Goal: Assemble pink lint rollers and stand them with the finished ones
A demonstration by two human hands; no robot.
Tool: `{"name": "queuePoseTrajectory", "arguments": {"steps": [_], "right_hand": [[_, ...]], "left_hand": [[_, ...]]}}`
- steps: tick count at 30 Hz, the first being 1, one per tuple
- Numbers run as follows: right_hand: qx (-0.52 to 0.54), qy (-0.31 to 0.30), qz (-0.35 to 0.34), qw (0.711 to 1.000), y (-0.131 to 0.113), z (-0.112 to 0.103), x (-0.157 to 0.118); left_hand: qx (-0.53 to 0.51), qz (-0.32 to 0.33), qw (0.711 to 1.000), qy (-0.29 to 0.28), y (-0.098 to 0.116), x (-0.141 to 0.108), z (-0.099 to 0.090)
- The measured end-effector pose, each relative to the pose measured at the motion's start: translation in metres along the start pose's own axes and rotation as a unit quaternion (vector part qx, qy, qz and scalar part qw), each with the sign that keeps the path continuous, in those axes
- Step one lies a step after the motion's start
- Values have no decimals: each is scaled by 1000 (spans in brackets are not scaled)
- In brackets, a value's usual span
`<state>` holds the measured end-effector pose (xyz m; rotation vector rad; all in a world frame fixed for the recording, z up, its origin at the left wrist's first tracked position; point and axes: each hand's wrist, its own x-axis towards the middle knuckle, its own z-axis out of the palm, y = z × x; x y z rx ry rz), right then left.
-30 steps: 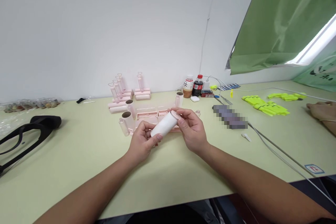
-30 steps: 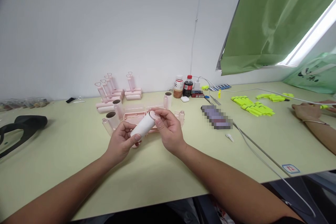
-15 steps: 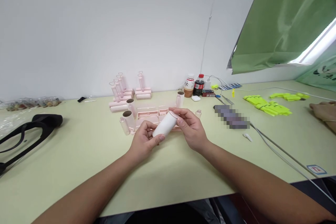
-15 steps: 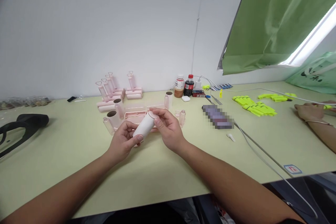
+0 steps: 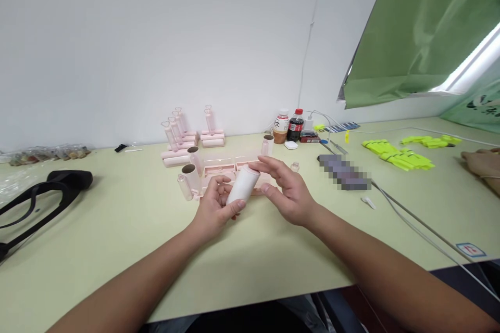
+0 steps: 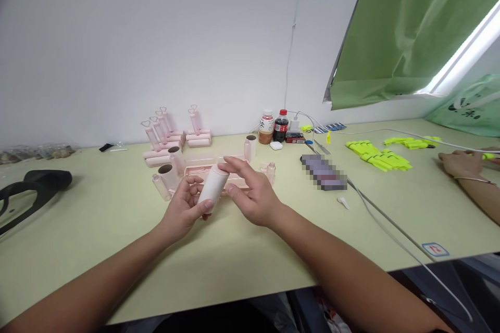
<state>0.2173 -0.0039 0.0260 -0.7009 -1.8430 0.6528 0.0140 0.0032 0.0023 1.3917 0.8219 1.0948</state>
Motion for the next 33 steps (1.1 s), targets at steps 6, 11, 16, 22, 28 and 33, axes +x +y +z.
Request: {"name": "queuePoseTrajectory", "arguments": {"steps": [6,11,16,22,28,33], "right_hand": [[2,-65,-45,997,5,-4,3],[-180,-15,34,983,21,-8,12],[-359,-181,110,909,32,-3,14],[-432,-281,203,833,21,1,7],[-337,-275,266,860,16,4,9],[-343,-254,229,875,23,8,9]], "left_hand": [[101,-8,991,-82,5,-9,-3],[63,-17,995,-77,9,-5,-9],[11,8,1000,-24,11,0,-11],[-15,6,1000,9,10,1,-9],[7,-16,1000,-8,6,3,-6],[26,-35,999,-21,6,3,-5]]}}
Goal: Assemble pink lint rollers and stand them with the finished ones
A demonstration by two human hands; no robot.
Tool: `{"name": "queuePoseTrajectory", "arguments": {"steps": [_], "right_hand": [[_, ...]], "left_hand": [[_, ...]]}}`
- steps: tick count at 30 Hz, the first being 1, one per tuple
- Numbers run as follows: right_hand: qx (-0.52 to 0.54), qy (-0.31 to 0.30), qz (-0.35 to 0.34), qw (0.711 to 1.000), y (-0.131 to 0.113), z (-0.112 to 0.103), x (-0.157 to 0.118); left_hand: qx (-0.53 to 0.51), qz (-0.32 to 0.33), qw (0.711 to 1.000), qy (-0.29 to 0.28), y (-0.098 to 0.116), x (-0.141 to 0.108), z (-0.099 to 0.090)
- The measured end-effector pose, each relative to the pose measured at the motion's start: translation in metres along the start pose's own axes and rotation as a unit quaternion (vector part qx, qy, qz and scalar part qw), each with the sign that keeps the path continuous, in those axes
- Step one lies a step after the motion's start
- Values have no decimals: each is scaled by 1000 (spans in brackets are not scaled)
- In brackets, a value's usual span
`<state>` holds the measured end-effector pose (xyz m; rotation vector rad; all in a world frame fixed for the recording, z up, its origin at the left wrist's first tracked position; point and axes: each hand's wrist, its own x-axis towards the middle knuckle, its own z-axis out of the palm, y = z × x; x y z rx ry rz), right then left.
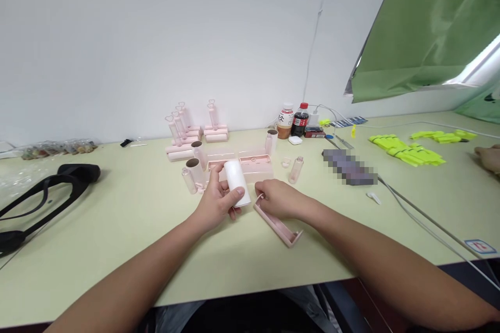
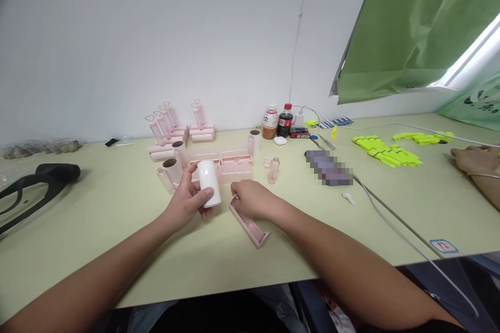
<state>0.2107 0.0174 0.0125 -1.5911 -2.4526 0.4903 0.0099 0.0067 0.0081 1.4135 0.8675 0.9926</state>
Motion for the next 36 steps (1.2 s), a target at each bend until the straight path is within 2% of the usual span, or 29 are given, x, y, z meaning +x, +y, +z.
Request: {"name": "queuePoseTrajectory", "arguments": {"steps": [5,10,12,16,21,26,30,36], "right_hand": [[46,-5,-29,998,4,2,1],[177,34,-42,983,6,0,3],[265,49,-38,962,5,-2,4],[428,62,5,901,-1,-3,5],[432,135,41,891,-5,-4,5],[415,168,54,892,-4,-5,6],[399,179,36,898,-5,-4,5],[418,170,-3,892,-9,-1,3]], "left_hand": [[-3,-6,1000,-5,1,-1,1],[-5,-3,1000,9,1,0,-1],[3,0,1000,20,1,1,-3],[11,8,1000,26,1,1,-6],[-7,25,1000,-12,-1,1,-7],[-15,30,998,-51,-2,1,-8],[-15,16,998,-64,-4,0,-6],[-40,-3,995,-91,-4,-1,-3]]}}
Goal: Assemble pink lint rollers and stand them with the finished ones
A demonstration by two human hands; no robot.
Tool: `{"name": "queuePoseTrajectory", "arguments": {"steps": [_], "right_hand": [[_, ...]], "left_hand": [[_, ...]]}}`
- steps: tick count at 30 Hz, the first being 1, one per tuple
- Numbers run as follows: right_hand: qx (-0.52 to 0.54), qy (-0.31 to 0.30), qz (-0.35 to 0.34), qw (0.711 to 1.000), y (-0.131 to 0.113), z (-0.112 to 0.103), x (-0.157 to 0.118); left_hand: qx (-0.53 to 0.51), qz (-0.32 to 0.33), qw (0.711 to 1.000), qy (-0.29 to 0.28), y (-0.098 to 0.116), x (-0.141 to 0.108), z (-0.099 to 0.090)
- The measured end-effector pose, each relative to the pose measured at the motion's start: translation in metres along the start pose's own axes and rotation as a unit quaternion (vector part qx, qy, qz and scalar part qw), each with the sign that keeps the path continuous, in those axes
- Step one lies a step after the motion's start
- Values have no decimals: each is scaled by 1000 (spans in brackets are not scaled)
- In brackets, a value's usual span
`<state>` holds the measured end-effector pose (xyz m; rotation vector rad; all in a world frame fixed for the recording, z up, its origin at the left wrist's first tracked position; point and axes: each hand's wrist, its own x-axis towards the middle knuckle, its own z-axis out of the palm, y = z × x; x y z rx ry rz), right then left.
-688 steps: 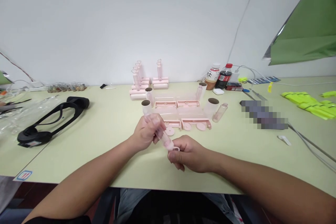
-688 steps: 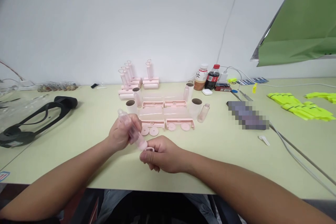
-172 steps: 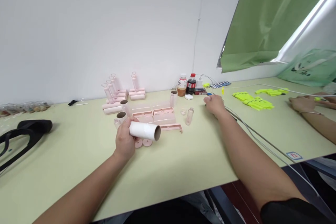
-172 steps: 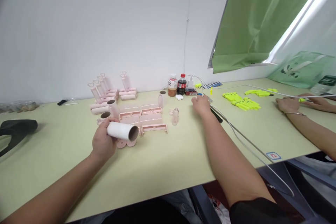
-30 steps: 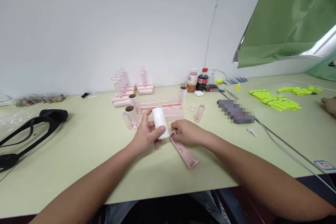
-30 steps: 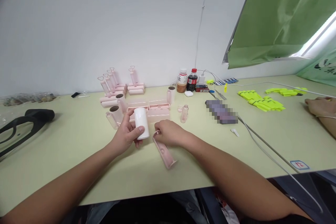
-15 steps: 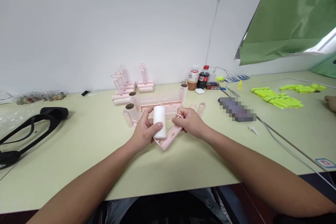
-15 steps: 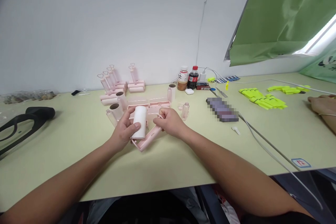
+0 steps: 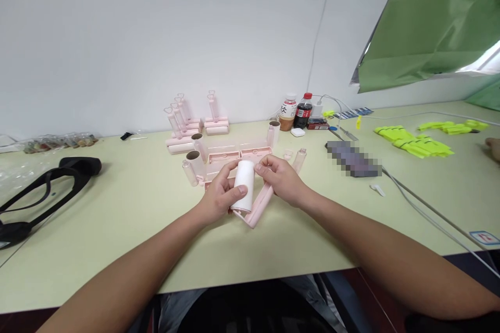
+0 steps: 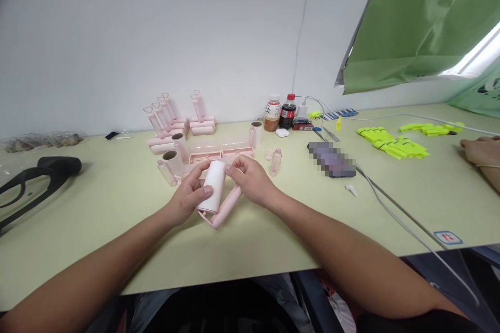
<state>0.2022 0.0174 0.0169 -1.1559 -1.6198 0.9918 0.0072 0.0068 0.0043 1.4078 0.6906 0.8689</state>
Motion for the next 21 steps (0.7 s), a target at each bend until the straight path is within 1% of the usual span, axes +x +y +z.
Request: {"name": "queuePoseTrajectory", "arguments": {"steps": [4,7,15,21], "right_hand": [[-3,3,-6,1000,1,1,-1],[1,15,-16,1000,1,0,-1],[34,23,-3,999,-1,2,-3],[37,34,-5,999,-1,1,-3]], "left_hand": [[-23,-3,999,-30,4,-2,3],[-30,6,999,-41,5,-3,4],[-22,-6,999,-33,4,-3,1],[-19,-3,999,-42,5,-2,1]]}}
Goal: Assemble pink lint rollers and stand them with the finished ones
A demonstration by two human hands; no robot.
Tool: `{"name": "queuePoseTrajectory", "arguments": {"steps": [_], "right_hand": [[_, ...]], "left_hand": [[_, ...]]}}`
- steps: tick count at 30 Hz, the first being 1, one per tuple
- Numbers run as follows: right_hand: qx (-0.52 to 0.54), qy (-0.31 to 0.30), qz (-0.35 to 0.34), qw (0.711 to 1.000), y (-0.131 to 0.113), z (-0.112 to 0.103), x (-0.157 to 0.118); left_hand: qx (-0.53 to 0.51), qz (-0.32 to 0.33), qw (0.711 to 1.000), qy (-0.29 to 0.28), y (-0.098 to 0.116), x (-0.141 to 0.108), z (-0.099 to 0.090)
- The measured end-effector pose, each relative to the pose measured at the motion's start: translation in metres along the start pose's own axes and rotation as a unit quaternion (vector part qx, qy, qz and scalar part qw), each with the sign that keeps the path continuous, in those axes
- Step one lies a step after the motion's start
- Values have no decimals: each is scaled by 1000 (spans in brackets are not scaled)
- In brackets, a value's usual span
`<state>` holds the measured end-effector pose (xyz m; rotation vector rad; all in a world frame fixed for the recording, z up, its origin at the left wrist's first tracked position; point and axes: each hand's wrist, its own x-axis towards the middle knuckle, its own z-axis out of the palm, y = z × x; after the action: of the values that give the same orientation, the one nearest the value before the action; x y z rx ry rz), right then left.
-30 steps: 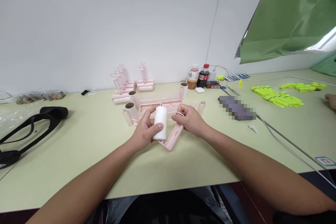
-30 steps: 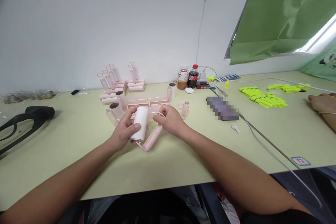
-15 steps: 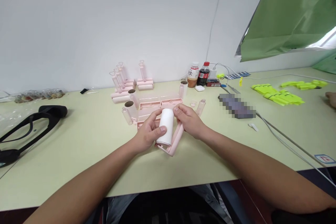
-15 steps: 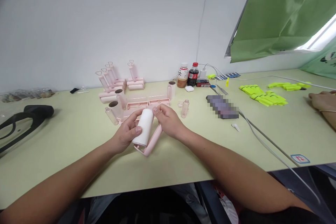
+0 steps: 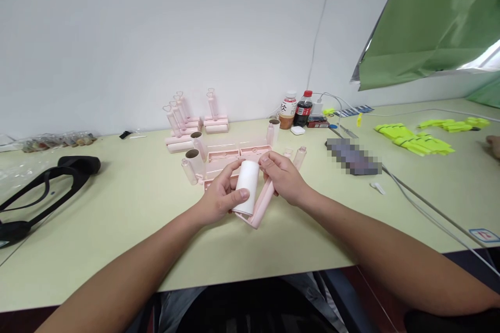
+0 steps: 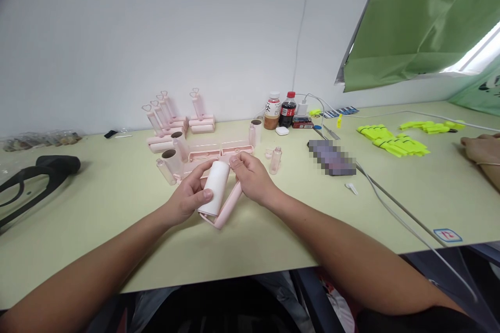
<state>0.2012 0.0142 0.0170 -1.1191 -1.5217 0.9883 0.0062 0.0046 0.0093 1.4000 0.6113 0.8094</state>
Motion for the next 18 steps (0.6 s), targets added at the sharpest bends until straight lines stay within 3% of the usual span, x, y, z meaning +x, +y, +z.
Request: {"name": "queuePoseTrajectory", "arguments": {"steps": [4,7,14,18], "right_hand": [[-8,-5,-7,1000,3,0,1],[-1,-24,-17,1000,4,0,1],[90,-67,1,994,-8,-6,-1],[85,-158,45,983,-14,-15,2]], "left_hand": [[34,12,999,-15,2,-3,-1],[131,35,991,-19,4,-6,-4],[366,142,919,-20,14,-8,-16],[431,188,879,-78,21,-8,-19]]}}
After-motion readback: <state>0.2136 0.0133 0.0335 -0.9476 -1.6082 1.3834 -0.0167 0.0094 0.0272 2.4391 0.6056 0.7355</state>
